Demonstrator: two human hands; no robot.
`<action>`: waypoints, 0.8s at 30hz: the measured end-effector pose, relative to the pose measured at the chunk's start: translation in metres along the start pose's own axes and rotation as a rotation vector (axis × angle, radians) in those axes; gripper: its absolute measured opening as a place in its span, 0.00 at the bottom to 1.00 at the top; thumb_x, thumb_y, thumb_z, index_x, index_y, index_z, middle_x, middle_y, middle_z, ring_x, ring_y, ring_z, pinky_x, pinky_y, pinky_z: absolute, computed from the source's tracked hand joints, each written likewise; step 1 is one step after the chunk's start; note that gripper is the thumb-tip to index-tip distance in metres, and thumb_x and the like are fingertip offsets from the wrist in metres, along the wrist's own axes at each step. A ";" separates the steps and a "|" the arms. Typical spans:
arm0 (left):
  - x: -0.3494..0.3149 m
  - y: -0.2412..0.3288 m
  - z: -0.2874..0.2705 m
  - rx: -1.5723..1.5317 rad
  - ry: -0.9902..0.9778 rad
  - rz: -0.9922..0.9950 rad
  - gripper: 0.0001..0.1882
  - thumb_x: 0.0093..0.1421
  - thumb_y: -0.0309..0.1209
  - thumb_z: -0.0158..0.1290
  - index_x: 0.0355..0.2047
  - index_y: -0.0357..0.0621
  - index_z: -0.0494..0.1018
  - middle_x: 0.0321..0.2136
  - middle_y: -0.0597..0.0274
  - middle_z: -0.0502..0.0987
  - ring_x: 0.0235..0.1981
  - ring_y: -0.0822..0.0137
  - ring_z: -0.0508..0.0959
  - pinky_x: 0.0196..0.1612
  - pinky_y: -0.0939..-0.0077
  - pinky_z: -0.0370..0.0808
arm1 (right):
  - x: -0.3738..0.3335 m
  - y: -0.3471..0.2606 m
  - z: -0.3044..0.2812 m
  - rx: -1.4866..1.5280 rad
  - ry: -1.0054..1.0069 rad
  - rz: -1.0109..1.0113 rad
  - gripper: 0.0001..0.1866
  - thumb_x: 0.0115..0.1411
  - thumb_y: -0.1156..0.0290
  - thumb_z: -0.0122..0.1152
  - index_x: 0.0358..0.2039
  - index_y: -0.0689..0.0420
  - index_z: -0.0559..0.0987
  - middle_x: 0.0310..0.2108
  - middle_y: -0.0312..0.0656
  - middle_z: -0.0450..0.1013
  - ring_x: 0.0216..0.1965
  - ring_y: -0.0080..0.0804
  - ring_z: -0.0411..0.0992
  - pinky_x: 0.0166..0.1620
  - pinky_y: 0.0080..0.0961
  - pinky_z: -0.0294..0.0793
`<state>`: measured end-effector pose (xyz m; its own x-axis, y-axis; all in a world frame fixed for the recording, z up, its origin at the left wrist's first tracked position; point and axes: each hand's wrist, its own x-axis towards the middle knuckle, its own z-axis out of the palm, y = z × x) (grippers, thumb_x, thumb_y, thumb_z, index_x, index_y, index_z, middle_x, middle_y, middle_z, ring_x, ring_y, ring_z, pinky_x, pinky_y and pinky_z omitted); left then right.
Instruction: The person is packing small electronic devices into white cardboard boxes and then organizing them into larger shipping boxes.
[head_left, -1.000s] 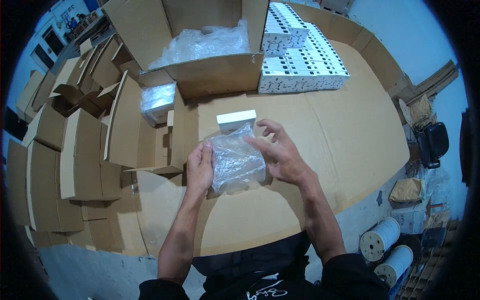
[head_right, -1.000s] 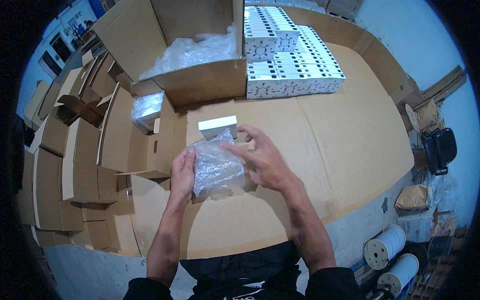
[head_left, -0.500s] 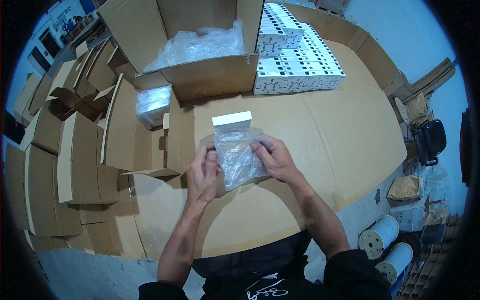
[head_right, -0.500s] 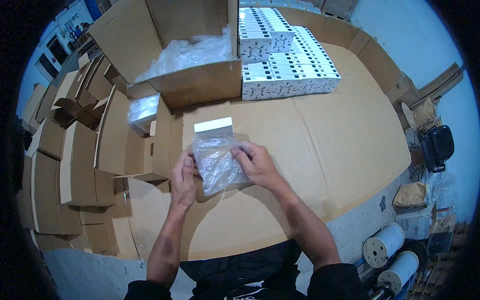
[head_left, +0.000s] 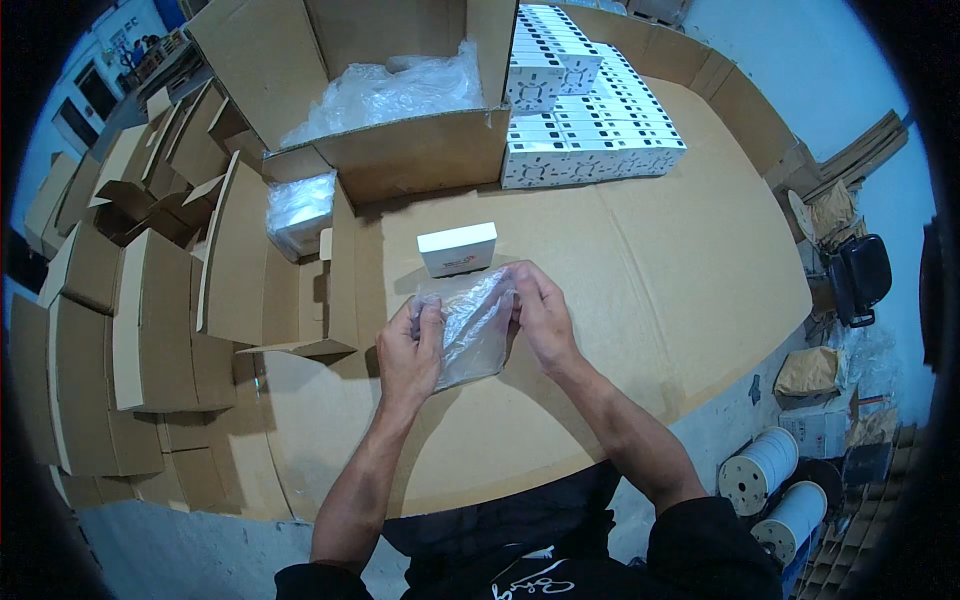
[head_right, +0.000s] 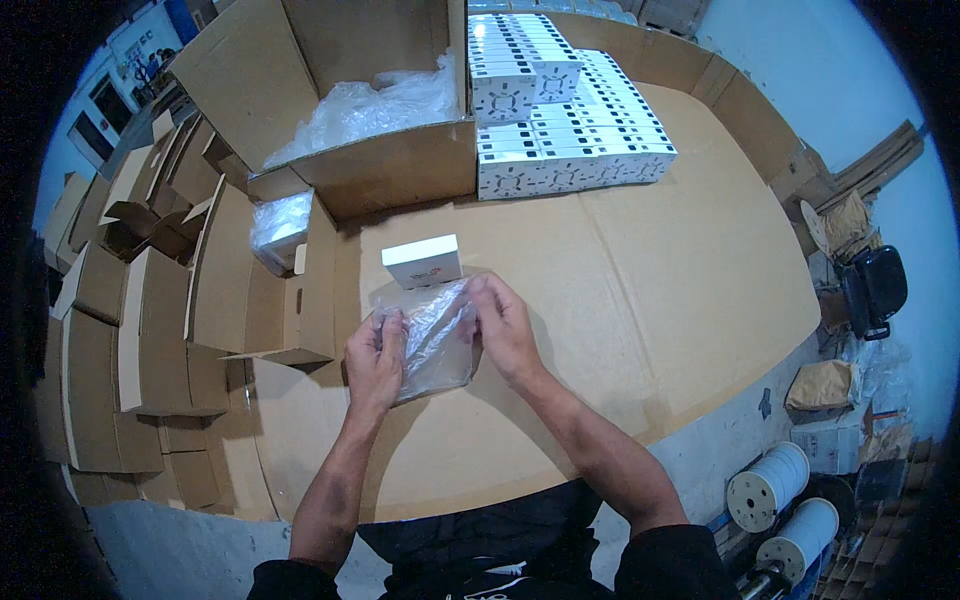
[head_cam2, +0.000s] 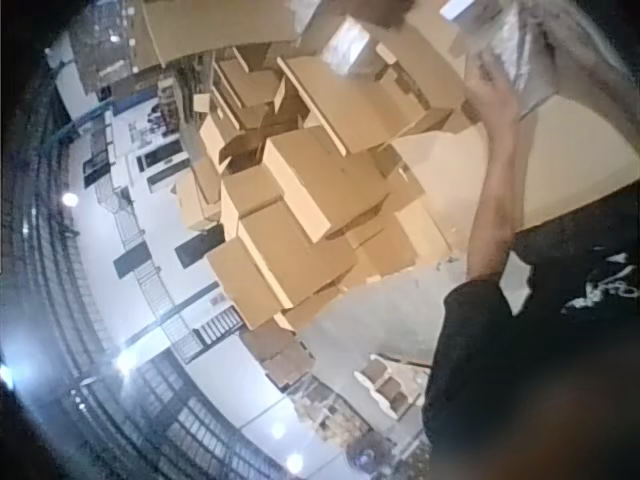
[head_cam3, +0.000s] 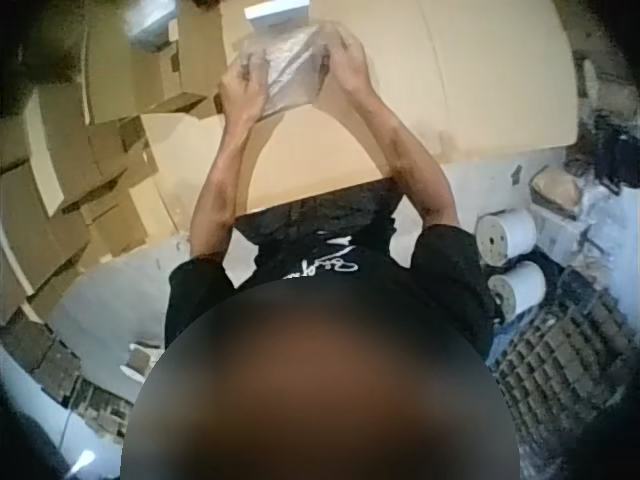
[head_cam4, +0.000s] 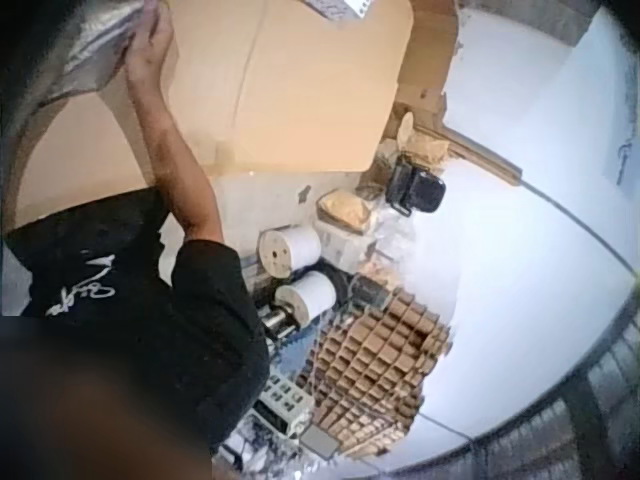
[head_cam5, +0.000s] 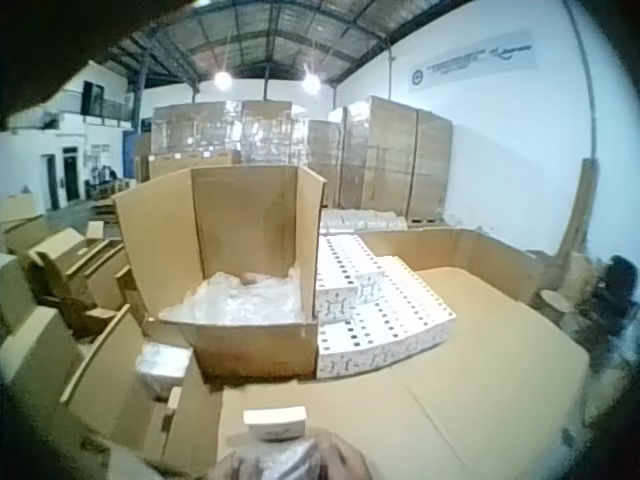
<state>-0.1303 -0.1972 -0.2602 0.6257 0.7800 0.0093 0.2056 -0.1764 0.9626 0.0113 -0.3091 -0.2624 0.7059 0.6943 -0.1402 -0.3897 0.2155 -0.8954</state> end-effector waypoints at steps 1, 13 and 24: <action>0.001 -0.001 0.000 0.009 0.021 0.001 0.21 0.72 0.41 0.50 0.32 0.34 0.77 0.21 0.65 0.75 0.24 0.75 0.71 0.29 0.72 0.71 | -0.005 -0.002 0.005 -0.135 -0.016 -0.033 0.13 0.73 0.64 0.55 0.35 0.60 0.79 0.27 0.31 0.74 0.29 0.16 0.71 0.31 0.20 0.72; 0.014 -0.010 -0.014 -0.662 -0.081 -0.155 0.15 0.69 0.34 0.55 0.50 0.38 0.71 0.37 0.63 0.77 0.39 0.77 0.77 0.40 0.77 0.80 | -0.003 0.020 0.000 -0.571 0.027 -0.305 0.14 0.71 0.65 0.55 0.37 0.65 0.78 0.25 0.36 0.74 0.27 0.20 0.71 0.32 0.25 0.71; 0.010 0.007 -0.027 -0.097 -0.476 -0.179 0.24 0.52 0.25 0.71 0.49 0.36 0.75 0.39 0.59 0.83 0.40 0.70 0.82 0.46 0.72 0.81 | 0.012 -0.027 -0.023 -0.520 0.126 -0.544 0.10 0.63 0.69 0.65 0.43 0.58 0.79 0.37 0.38 0.75 0.36 0.23 0.72 0.37 0.21 0.71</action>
<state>-0.1426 -0.1742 -0.2463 0.8646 0.4297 -0.2605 0.2845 0.0086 0.9586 0.0439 -0.3224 -0.2492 0.7929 0.4928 0.3584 0.3391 0.1317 -0.9315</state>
